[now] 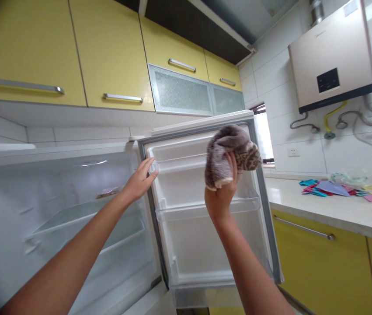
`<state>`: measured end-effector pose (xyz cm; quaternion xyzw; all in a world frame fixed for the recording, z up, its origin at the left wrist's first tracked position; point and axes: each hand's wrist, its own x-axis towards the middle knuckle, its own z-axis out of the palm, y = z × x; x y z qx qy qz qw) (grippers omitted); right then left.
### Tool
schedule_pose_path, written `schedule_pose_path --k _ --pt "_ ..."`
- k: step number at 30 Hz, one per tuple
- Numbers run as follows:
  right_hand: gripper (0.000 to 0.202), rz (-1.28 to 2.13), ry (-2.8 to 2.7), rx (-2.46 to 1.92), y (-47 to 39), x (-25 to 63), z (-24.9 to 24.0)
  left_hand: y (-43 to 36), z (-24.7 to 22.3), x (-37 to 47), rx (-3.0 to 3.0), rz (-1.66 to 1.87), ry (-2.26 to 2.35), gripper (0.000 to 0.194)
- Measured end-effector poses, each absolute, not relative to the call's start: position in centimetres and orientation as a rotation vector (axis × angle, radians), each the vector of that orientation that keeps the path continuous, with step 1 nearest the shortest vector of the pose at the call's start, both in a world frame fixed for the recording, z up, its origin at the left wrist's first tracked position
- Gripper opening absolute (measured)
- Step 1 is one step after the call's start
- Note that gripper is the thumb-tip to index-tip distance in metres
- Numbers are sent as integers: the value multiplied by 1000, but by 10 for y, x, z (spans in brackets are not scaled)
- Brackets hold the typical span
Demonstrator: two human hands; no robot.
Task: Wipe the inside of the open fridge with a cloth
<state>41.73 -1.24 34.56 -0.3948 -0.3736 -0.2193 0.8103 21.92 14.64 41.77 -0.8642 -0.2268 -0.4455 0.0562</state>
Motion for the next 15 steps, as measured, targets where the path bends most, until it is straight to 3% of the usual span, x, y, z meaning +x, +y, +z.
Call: schedule_pose_path --k 3,6,10,15 --pt "58 -915 -1014 -1130 -1 426 364 147 417 220 -2623 -1351 -700 62" --pt "54 -1063 -1204 -1443 7 427 392 143 418 221 -2635 -1378 -728 64" --pt "34 -1071 -1415 -1709 12 409 424 138 420 221 -2754 -1544 -736 69" --pt "39 -887 -1794 -1771 34 362 458 135 419 216 -3153 -1918 -481 59"
